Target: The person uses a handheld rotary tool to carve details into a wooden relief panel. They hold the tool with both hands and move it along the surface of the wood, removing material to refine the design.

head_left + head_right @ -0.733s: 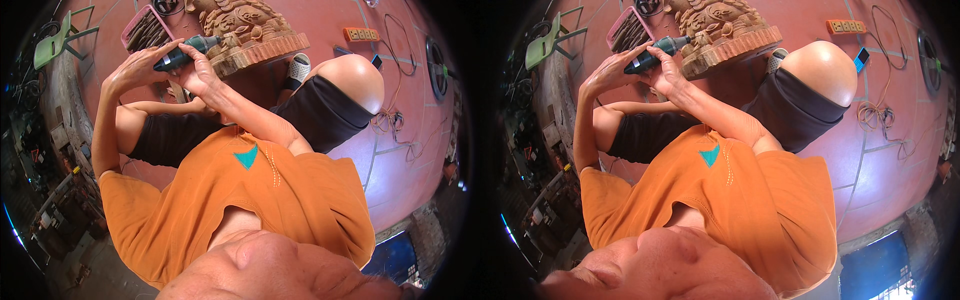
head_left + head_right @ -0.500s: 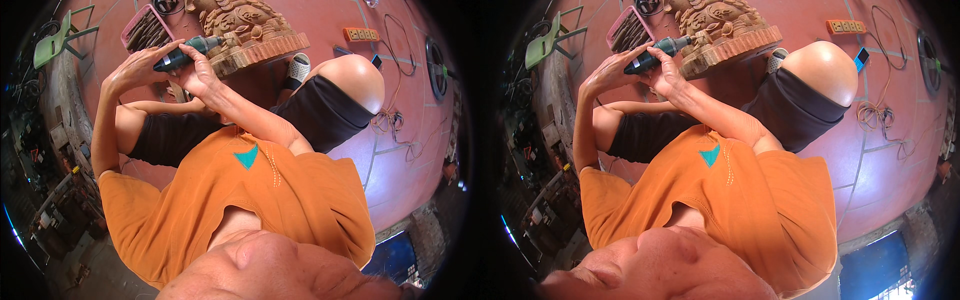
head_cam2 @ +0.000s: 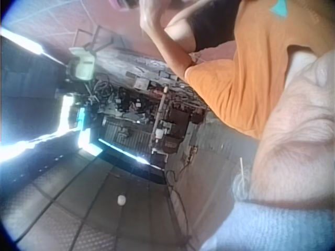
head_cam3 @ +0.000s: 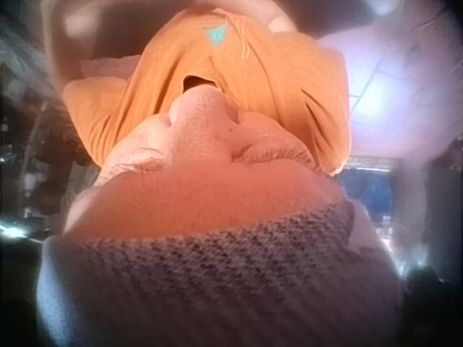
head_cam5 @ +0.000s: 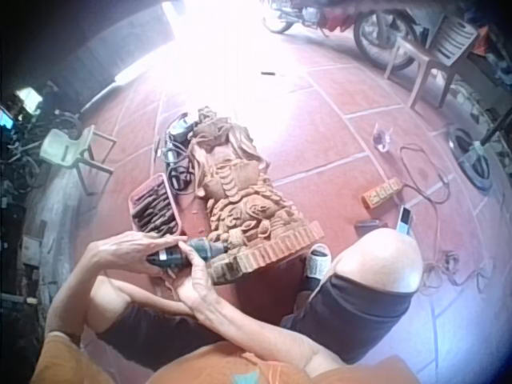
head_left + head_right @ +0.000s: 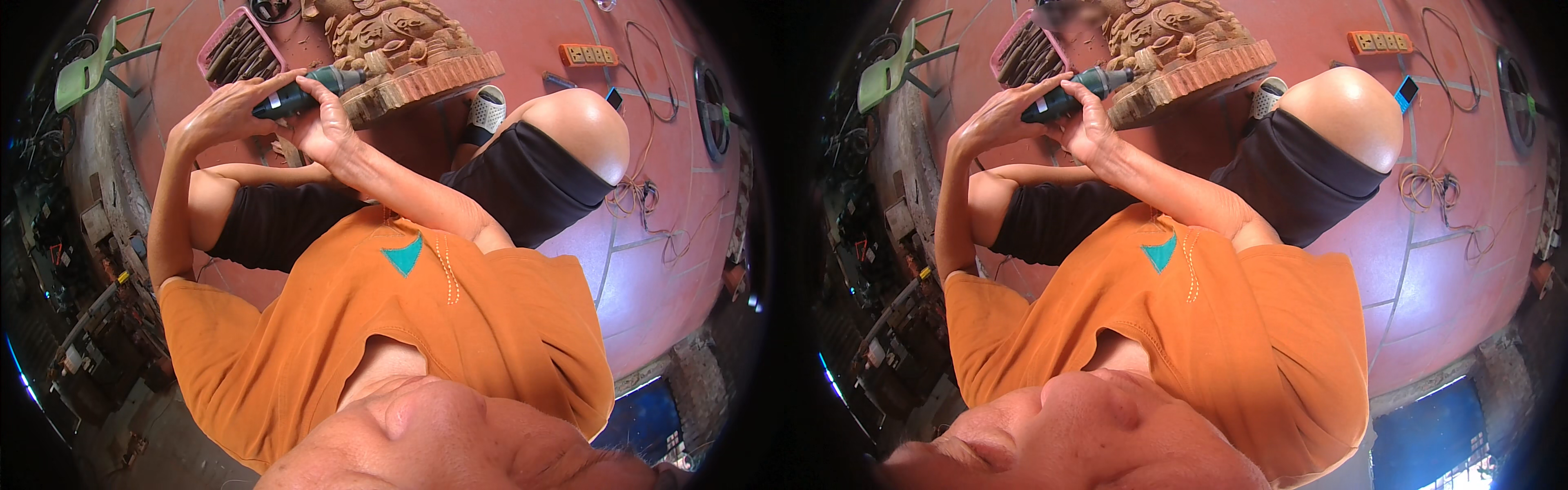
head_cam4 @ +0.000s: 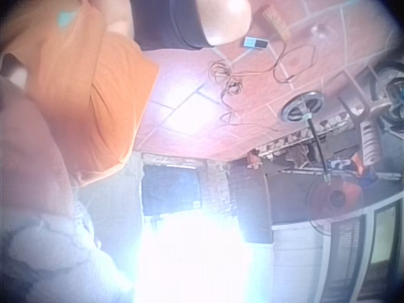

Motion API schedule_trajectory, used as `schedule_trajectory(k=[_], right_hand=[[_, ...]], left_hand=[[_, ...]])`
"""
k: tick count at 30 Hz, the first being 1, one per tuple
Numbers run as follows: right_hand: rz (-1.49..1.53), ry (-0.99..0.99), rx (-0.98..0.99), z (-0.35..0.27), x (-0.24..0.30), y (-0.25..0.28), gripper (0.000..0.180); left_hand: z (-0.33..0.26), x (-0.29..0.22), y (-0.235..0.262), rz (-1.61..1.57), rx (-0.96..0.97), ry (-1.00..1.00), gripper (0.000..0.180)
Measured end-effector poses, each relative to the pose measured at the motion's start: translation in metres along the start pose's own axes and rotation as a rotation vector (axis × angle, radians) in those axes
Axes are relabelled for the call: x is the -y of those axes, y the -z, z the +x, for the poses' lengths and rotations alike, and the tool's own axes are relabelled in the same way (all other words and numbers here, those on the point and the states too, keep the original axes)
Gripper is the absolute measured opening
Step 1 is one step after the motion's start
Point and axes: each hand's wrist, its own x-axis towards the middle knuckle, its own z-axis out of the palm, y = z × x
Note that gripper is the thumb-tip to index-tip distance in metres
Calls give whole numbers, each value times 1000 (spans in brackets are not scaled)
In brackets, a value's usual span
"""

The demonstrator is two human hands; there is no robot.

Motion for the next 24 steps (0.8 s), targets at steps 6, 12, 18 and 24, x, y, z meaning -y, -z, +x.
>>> schedule_trajectory(k=[6,12,18,24], right_hand=[[-35,1,-14,-4,3,0,35],[6,-35,38,3,8,-1,27],[-12,-11,53,0,5,-7,33],[-34,-3,27,-1,2,-7,37]], left_hand=[[0,-3,-2,4,-6,-2,92],[-6,-10,6,27,-75,29,90],[-8,-13,7,6,-36,71,90],[-9,-10,4,13,-34,59,90]])
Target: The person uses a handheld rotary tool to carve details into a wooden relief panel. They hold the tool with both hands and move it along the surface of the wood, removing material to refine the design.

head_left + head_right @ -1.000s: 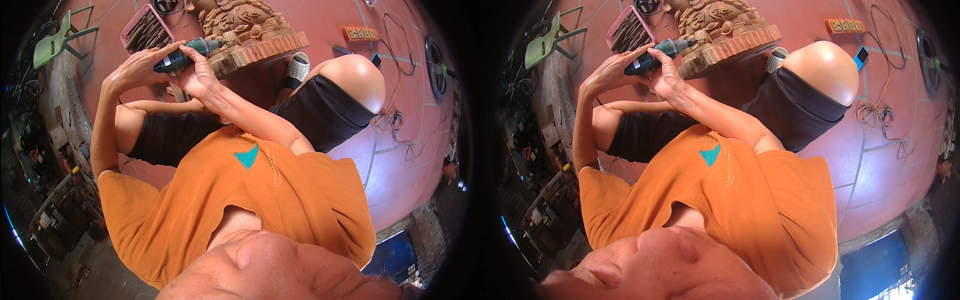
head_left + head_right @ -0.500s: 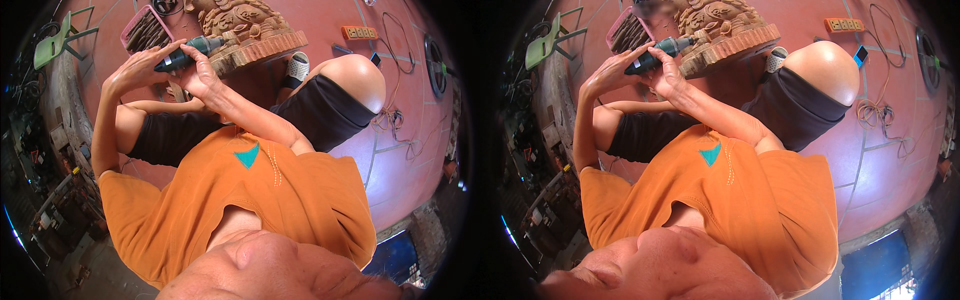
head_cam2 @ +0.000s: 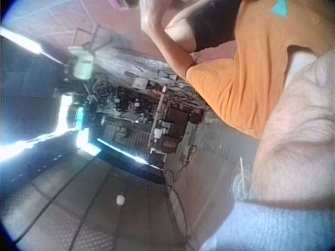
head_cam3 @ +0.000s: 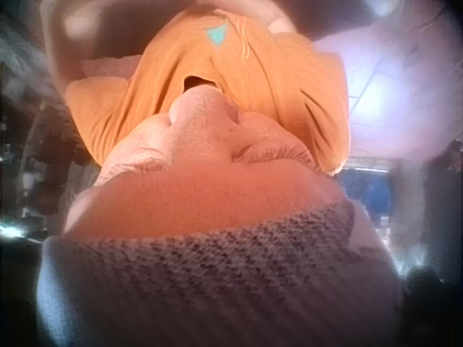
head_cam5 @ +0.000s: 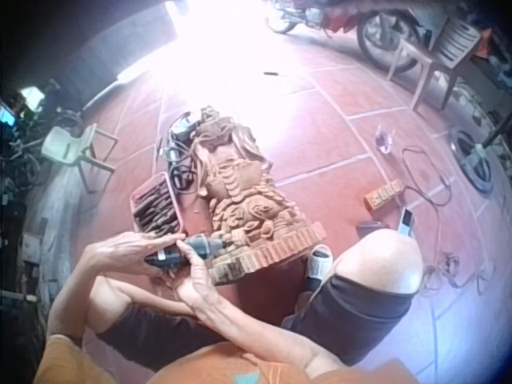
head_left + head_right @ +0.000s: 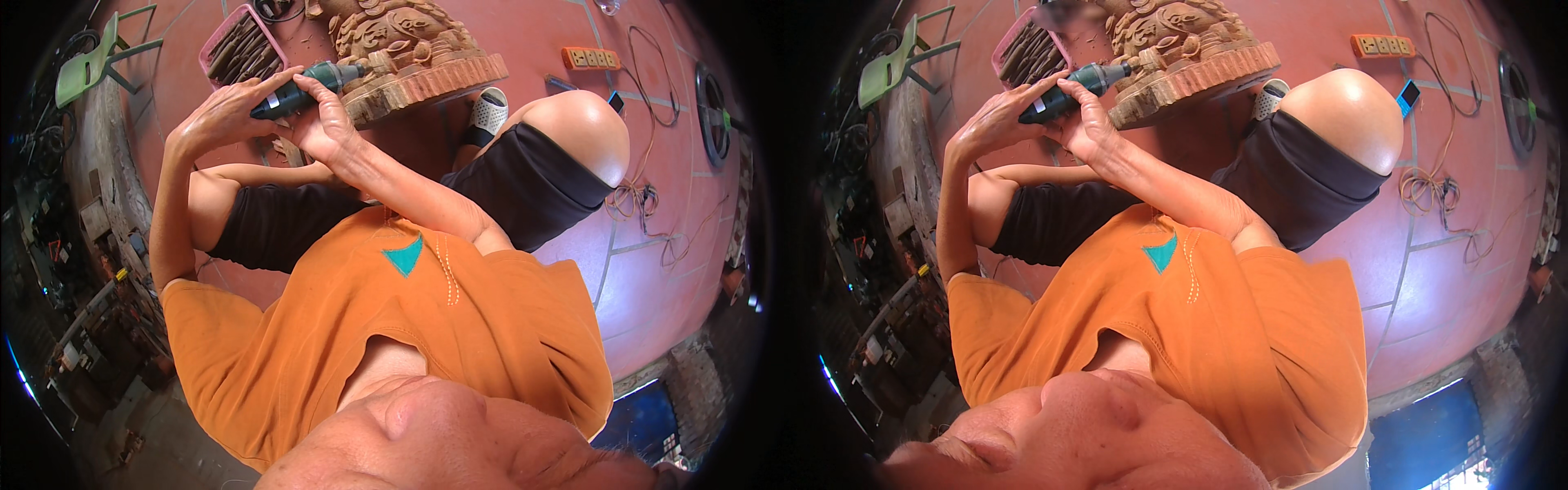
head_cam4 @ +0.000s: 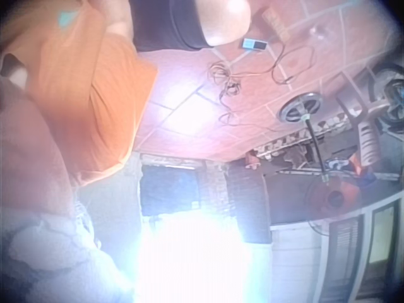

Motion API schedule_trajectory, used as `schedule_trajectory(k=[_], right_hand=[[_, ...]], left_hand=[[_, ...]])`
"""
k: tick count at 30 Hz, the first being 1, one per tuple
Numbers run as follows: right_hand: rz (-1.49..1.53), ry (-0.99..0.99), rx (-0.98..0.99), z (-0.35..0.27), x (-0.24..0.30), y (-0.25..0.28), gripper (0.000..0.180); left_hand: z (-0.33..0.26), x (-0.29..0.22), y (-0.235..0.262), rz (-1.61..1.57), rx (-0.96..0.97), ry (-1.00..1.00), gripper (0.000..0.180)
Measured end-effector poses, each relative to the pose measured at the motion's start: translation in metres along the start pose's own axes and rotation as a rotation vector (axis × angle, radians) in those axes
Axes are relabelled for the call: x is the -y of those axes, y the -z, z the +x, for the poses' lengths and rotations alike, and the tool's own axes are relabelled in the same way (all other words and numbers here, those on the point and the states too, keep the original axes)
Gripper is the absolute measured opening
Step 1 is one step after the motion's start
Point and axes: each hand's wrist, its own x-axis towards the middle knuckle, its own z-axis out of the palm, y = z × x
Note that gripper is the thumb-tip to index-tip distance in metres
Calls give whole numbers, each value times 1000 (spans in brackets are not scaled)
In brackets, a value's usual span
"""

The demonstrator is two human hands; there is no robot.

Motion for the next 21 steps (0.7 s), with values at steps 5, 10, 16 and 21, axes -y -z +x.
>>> schedule_trajectory(k=[5,10,16,21], right_hand=[[14,-8,-19,2,-3,7,34],[32,-23,-28,5,-1,12,28],[-21,25,-70,-2,-3,4,37],[-18,23,-74,-1,-3,7,39]], left_hand=[[3,9,-7,-14,-18,-53,91],[6,10,-8,-13,-4,-35,93],[8,5,-4,-35,24,-52,95],[9,4,-2,-39,55,-55,95]])
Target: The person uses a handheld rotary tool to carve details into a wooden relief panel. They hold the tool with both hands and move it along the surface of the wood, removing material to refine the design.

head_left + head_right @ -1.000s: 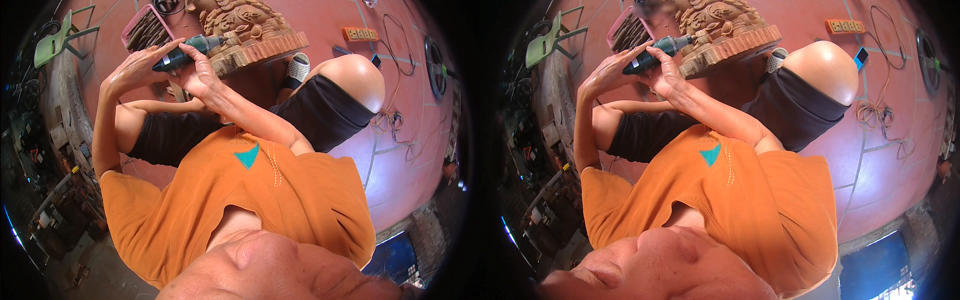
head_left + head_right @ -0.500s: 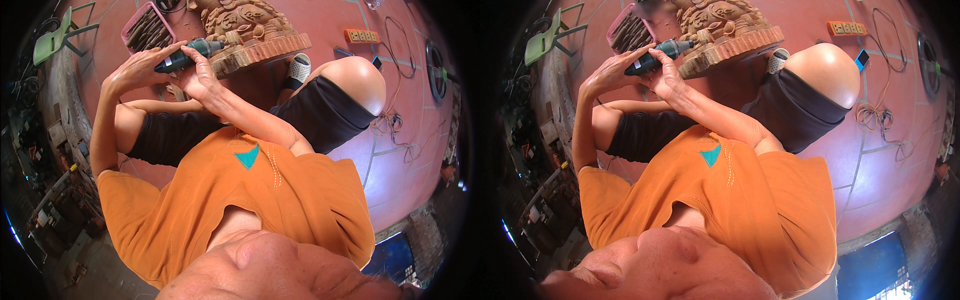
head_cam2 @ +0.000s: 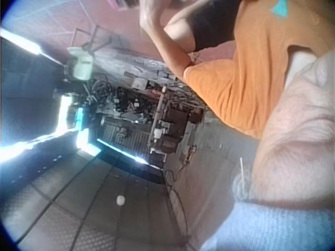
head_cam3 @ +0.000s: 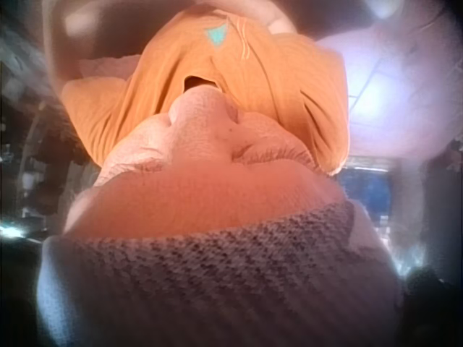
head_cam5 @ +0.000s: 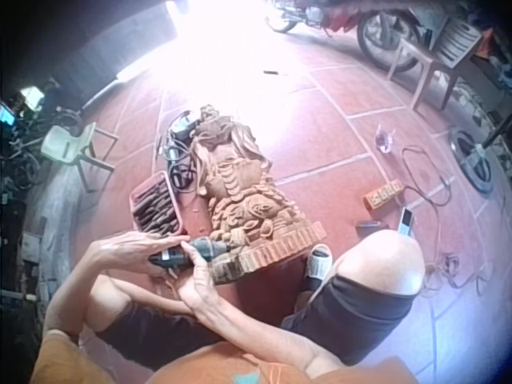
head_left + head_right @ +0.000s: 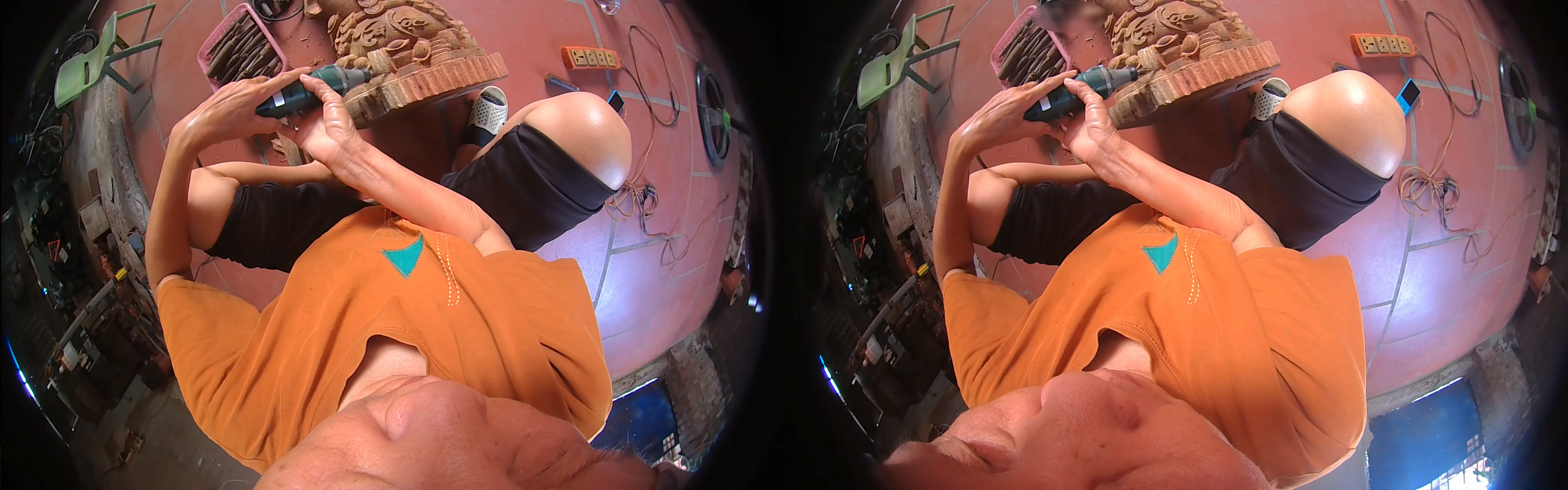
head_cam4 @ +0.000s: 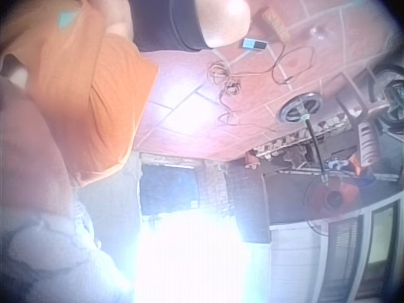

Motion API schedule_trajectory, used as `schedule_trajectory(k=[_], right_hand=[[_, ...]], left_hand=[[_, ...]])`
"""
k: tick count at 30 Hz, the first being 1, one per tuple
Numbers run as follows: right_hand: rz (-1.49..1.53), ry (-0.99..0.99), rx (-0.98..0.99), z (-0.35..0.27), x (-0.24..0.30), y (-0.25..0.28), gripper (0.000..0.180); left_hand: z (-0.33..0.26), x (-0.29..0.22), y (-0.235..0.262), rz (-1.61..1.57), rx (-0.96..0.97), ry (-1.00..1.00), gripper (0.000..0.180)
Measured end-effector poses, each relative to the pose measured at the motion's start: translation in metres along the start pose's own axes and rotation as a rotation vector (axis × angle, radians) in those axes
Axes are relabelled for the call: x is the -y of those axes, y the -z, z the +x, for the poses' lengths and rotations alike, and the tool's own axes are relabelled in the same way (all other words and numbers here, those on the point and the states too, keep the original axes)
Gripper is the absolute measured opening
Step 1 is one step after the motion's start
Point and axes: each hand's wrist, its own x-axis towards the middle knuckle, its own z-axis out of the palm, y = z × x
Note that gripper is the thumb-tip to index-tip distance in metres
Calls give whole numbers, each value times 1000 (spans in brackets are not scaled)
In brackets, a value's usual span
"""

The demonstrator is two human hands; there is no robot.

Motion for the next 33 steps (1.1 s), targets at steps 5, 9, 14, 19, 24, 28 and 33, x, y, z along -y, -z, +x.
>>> schedule_trajectory(k=[5,9,14,19,24,28,33], right_hand=[[-12,-4,8,0,1,0,40],[-15,-10,19,1,3,-1,40],[4,-22,50,7,3,2,41],[7,-9,38,6,2,1,42],[3,-5,9,3,1,-1,42],[6,-2,12,5,1,0,42],[0,-9,34,8,2,2,42]], left_hand=[[0,-2,0,-2,-8,8,94],[-2,2,-3,22,-41,13,94],[-4,-1,1,27,-27,53,94],[-2,0,0,19,-31,30,93],[-2,3,-1,-6,-36,2,95],[-1,4,-3,-13,-40,2,95],[-2,3,-2,-3,-51,3,93]])
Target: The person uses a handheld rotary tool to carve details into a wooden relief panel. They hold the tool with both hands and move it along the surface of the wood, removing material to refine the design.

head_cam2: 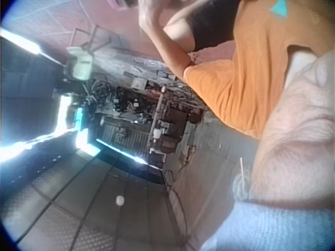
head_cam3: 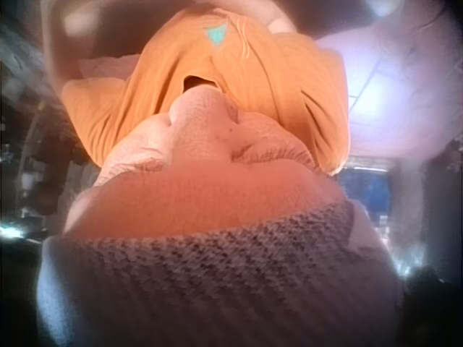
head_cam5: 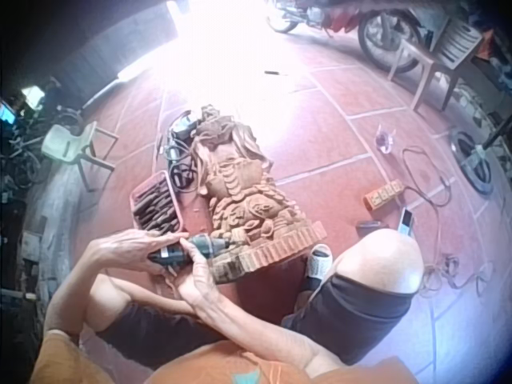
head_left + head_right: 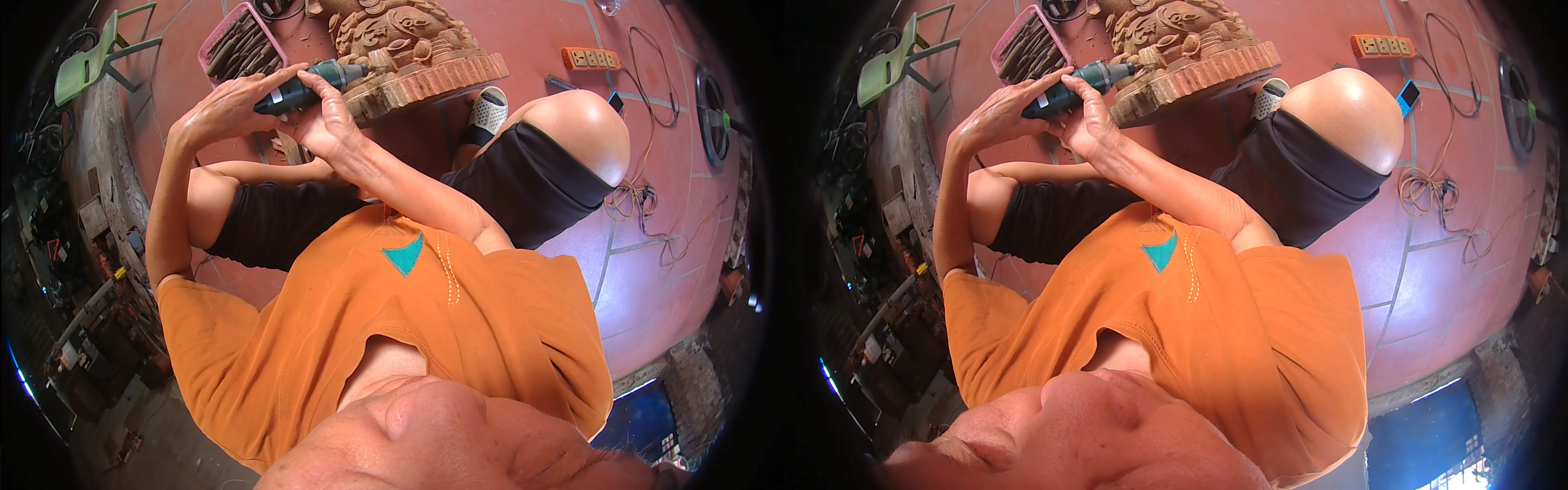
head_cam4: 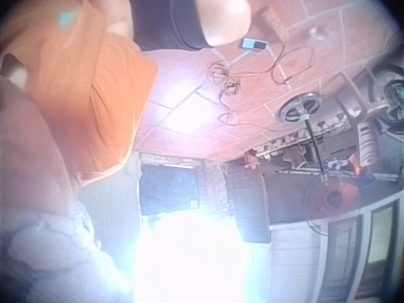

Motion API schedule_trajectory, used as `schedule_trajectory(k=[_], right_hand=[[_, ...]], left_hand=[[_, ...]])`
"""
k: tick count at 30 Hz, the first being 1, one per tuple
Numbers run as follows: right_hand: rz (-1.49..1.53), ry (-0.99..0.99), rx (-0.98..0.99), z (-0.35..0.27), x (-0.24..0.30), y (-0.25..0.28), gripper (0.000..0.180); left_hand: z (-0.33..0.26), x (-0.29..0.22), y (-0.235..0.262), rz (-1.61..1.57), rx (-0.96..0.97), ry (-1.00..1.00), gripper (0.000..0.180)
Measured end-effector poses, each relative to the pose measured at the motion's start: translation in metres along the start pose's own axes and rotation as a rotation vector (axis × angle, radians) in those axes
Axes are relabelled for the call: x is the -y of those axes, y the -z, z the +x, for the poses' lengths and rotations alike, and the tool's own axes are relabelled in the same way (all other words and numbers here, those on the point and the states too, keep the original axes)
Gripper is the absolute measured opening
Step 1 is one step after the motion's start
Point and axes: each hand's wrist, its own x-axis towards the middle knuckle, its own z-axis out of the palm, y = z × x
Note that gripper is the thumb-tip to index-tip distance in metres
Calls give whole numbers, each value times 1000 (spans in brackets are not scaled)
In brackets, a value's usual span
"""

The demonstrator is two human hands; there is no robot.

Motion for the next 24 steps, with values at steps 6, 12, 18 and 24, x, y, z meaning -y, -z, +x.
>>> schedule_trajectory(k=[6,12,18,24], right_hand=[[-9,-15,19,2,2,0,38],[31,-37,24,4,4,0,35],[55,-58,42,12,6,4,32],[56,-46,48,16,8,4,30]], left_hand=[[-1,-2,2,6,7,42,94],[-1,1,1,33,-2,26,93],[-1,-2,3,42,-5,49,90],[0,-1,3,62,-21,56,89]])
